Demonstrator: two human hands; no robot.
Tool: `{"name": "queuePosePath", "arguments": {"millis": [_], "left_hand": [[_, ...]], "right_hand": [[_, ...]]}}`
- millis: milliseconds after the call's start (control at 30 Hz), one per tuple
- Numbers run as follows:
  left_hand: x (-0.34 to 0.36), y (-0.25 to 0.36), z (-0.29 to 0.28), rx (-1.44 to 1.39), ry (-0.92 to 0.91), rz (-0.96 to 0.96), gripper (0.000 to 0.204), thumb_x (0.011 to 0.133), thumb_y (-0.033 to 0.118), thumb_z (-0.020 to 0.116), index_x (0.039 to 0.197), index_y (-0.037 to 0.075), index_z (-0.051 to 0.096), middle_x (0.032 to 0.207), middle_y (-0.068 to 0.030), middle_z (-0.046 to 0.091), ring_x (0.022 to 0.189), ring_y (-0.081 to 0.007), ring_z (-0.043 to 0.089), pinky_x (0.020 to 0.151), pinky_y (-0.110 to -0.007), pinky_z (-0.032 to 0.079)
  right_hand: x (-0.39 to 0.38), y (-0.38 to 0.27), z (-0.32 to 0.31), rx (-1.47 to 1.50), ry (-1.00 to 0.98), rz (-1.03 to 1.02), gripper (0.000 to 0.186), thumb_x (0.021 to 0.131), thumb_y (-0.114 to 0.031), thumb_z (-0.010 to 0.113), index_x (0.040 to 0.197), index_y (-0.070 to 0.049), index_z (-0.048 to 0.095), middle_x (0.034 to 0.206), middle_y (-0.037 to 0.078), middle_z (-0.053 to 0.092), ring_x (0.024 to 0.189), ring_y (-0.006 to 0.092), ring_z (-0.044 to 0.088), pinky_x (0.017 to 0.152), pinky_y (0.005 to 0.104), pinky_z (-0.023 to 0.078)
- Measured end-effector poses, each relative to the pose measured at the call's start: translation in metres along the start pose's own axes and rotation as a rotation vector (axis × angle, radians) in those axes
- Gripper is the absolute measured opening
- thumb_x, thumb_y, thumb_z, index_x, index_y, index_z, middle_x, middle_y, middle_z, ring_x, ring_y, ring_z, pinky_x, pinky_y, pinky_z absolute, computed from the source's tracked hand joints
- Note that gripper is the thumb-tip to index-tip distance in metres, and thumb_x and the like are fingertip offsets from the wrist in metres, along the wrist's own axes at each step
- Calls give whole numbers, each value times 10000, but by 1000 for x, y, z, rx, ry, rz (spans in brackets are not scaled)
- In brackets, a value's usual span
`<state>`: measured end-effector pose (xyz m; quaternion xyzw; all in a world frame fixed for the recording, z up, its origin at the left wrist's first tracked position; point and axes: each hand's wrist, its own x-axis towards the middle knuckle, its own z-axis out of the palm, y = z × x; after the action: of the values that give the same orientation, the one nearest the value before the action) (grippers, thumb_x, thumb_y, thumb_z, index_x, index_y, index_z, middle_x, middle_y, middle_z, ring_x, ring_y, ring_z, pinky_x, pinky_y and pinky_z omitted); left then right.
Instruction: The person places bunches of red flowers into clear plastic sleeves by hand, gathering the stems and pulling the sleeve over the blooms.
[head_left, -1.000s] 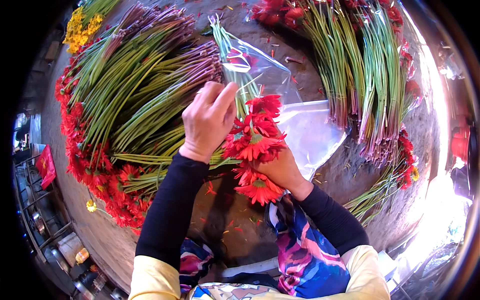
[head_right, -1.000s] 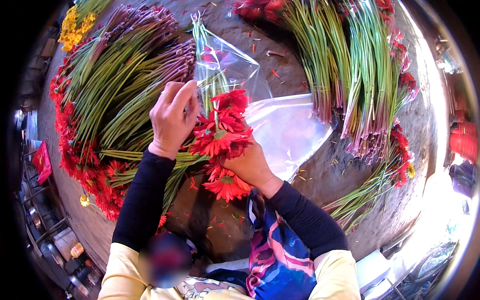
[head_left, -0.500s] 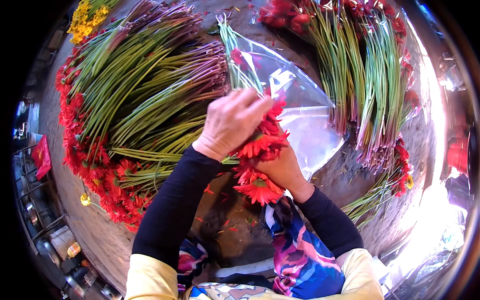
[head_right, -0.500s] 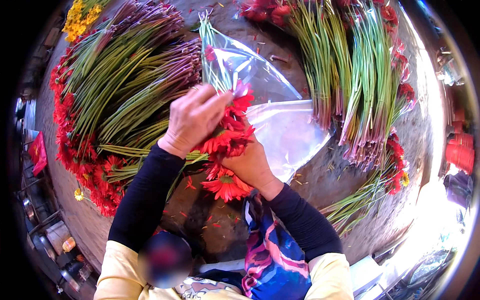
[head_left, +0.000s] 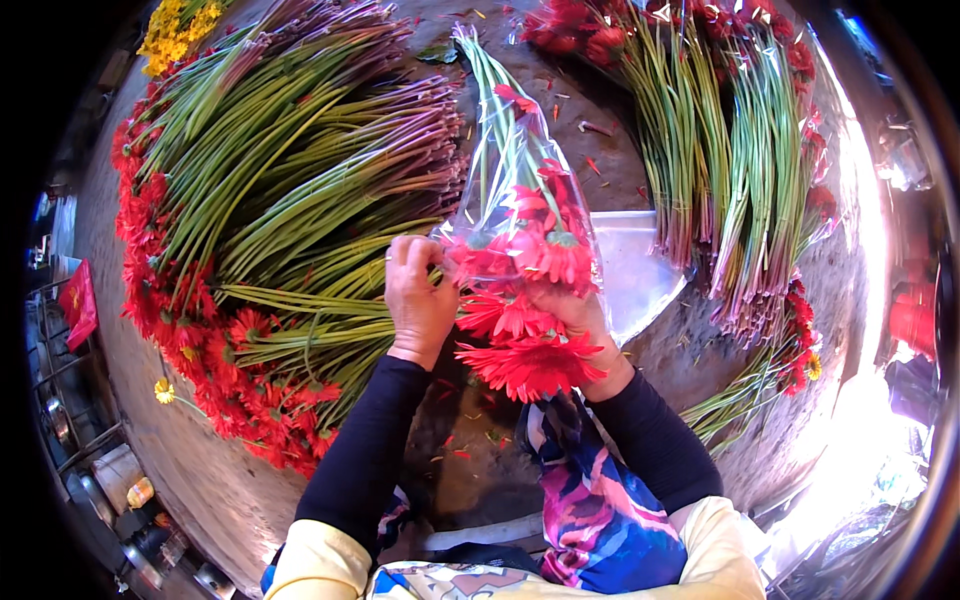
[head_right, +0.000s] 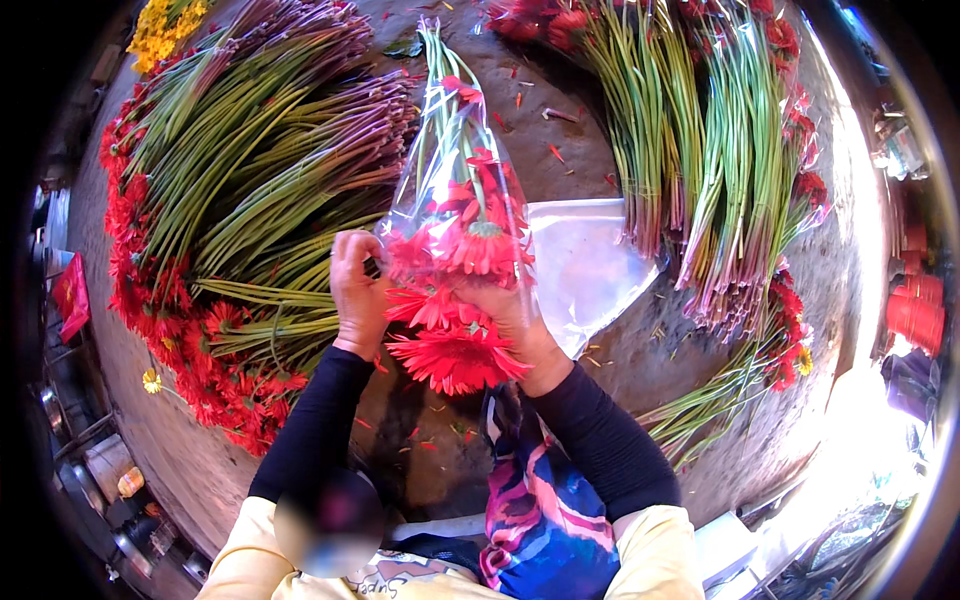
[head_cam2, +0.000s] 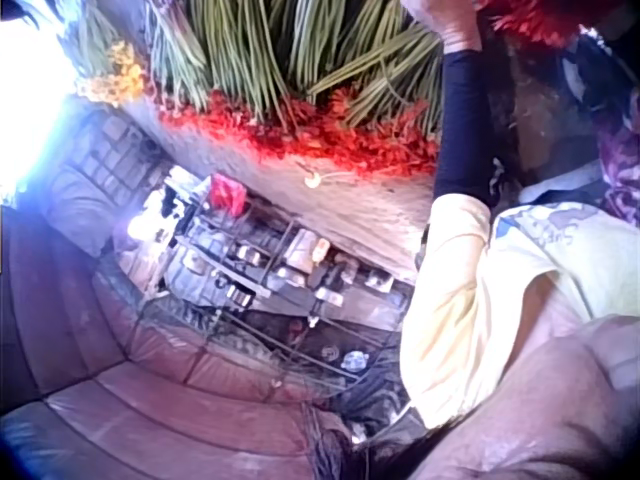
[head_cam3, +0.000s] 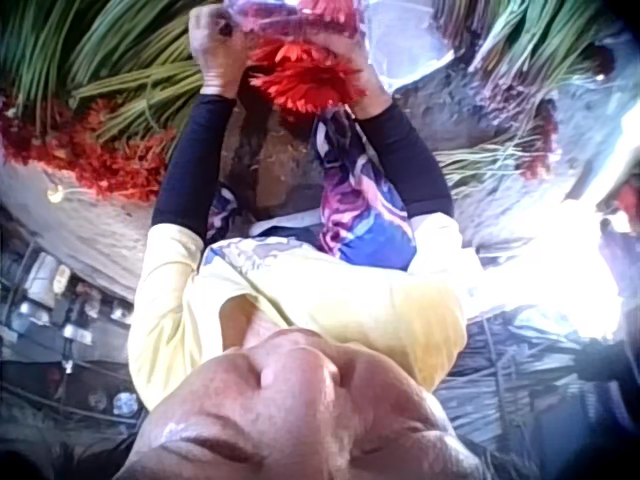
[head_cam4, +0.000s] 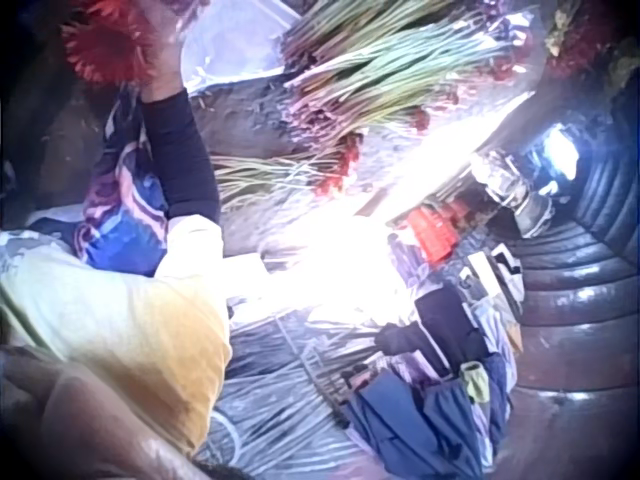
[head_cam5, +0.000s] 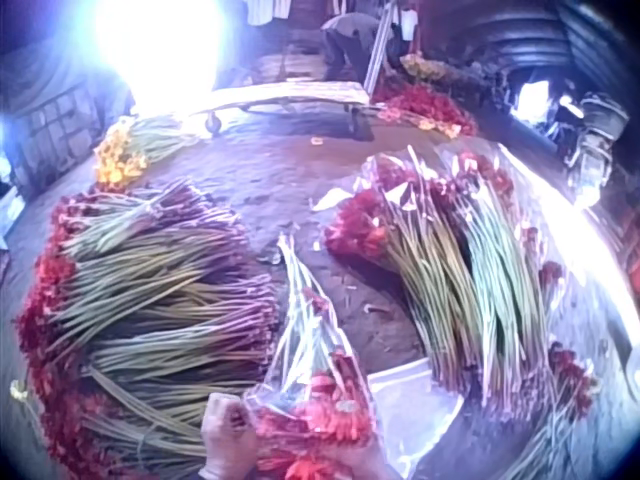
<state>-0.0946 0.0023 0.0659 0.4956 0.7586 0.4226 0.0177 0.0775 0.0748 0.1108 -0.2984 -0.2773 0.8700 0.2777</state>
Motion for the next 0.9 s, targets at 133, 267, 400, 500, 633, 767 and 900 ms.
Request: {"name": "queuePosePath", "arguments": {"millis": [133, 267, 400, 500, 633, 767, 900], "left_hand": [[-9, 17, -15, -167, 83, -82, 183, 755, -101, 581, 816, 47, 492, 747, -41, 469, 641, -145, 463, 586, -254, 398], [-28, 48, -18, -313, 70, -177, 224, 703, -102, 579, 845, 56, 509, 776, -46, 458, 567, -143, 410, 517, -261, 361], [-39, 4, -3, -115, -26, -206, 228, 701, 30, 703, 808, 49, 503, 795, -47, 449, 703, -131, 438, 595, -247, 372], [-56, -2, 11, -975, -176, -864, 155, 772, -3, 664, 827, 11, 519, 767, -30, 562, 702, -127, 527, 656, -270, 442], [-87, 48, -12, -708, -376, -549, 255, 822, -15, 587, 1076, 3, 595, 916, -31, 645, 824, -112, 596, 733, -251, 478], [-75, 83, -57, -851, -69, -949, 189, 943, 55, 480, 758, 28, 507, 640, 22, 503, 564, -60, 495, 551, -216, 421], [-88, 71, -64, -615, 2, -654, 232, 931, 69, 492, 706, 19, 515, 632, -32, 530, 580, -100, 524, 525, -282, 399]], "right_hand": [[0, 5, -8, 312, -13, 108, 389, 870, -103, 585, 1243, -49, 493, 1162, 101, 588, 1058, 212, 592, 906, 351, 495], [-21, 3, -34, 417, -62, 98, 356, 927, -172, 536, 1257, -50, 485, 1162, 113, 587, 1059, 232, 591, 903, 362, 502], [-25, 15, -26, 330, -103, 74, 351, 935, -180, 524, 1256, -42, 486, 1156, 116, 589, 1056, 233, 591, 903, 364, 503], [-25, 18, -20, 222, -104, 23, 348, 941, -186, 514, 1254, -37, 487, 1152, 119, 591, 1055, 234, 592, 904, 365, 504], [-20, 17, -12, 8, -61, -92, 345, 950, -194, 502, 1252, -29, 488, 1147, 123, 593, 1053, 235, 592, 905, 367, 505], [-8, 28, -23, 6, -76, 126, 354, 944, -164, 463, 1254, 6, 471, 1163, 148, 589, 1041, 260, 608, 900, 380, 512], [-6, 35, -26, -633, -46, -105, 272, 932, -129, 520, 1167, -3, 575, 1082, 109, 634, 981, 189, 624, 864, 340, 514]]}}
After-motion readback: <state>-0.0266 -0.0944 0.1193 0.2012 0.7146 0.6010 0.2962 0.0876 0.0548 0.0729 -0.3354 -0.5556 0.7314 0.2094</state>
